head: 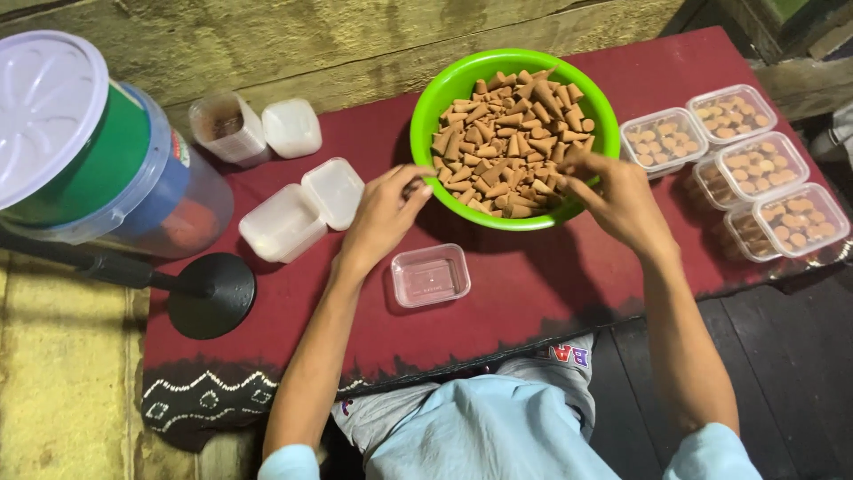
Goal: The person is packing incense cones from a large green bowl into small clear plastic containers and closing the lids.
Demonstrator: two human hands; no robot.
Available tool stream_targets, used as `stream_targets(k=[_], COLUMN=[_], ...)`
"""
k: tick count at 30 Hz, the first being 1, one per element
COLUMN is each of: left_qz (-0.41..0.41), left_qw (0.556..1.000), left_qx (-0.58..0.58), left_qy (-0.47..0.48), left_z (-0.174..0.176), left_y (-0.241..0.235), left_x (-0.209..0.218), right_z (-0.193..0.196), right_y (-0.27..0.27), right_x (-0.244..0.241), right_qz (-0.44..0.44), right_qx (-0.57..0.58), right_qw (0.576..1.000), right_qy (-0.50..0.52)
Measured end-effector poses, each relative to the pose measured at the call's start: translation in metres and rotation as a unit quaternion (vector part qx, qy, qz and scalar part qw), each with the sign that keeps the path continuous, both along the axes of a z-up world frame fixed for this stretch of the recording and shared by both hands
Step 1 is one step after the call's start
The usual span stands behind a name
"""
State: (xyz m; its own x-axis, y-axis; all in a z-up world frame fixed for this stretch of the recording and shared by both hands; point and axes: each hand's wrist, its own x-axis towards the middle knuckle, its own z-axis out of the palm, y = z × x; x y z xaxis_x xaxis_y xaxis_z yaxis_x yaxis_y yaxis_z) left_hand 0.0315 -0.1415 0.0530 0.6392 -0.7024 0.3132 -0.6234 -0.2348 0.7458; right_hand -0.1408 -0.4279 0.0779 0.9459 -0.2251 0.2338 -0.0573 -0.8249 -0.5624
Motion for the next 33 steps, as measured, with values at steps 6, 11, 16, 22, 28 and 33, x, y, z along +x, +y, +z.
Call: stream_targets(k=[6,11,16,22,28,33], left_qz=[-0.039,-0.036,-0.045,-0.030,-0.008,0.009], left_qw=[0.986,0.964,0.965,0.957,0.957,0.952], left_qx=[0.095,0.206,0.208,0.219,0.207,0.231], left_qy=[-0.132,-0.165,-0.156,-0.188,-0.202,-0.201], left_z=[-0.017,-0.047,-0.029,-0.056,-0.042,-0.039], left_y=[-0.090,-0.105,-0.097,-0.107,-0.105,-0.103], left_x=[0.031,0.044,0.035,0.046,0.039,0.035], right_z=[-0.106,-0.071,-0.054,-0.044,-0.096,-0.073], right_y=[-0.069,-0.052,-0.039,-0.039,-0.072,-0.035], right_x=[0.059,0.053,0.053,0.048,0.075,0.092], right_qz=[-0.044,-0.010,0.001,0.013,-0.024,-0.029], right_qx=[-0.195,-0.178,-0.169,-0.064,-0.118,-0.202], right_qw=[0.980,0.984,0.982,0.992,0.992,0.979], right_qy=[-0.017,0.031,0.086,0.104,-0.047,-0.006])
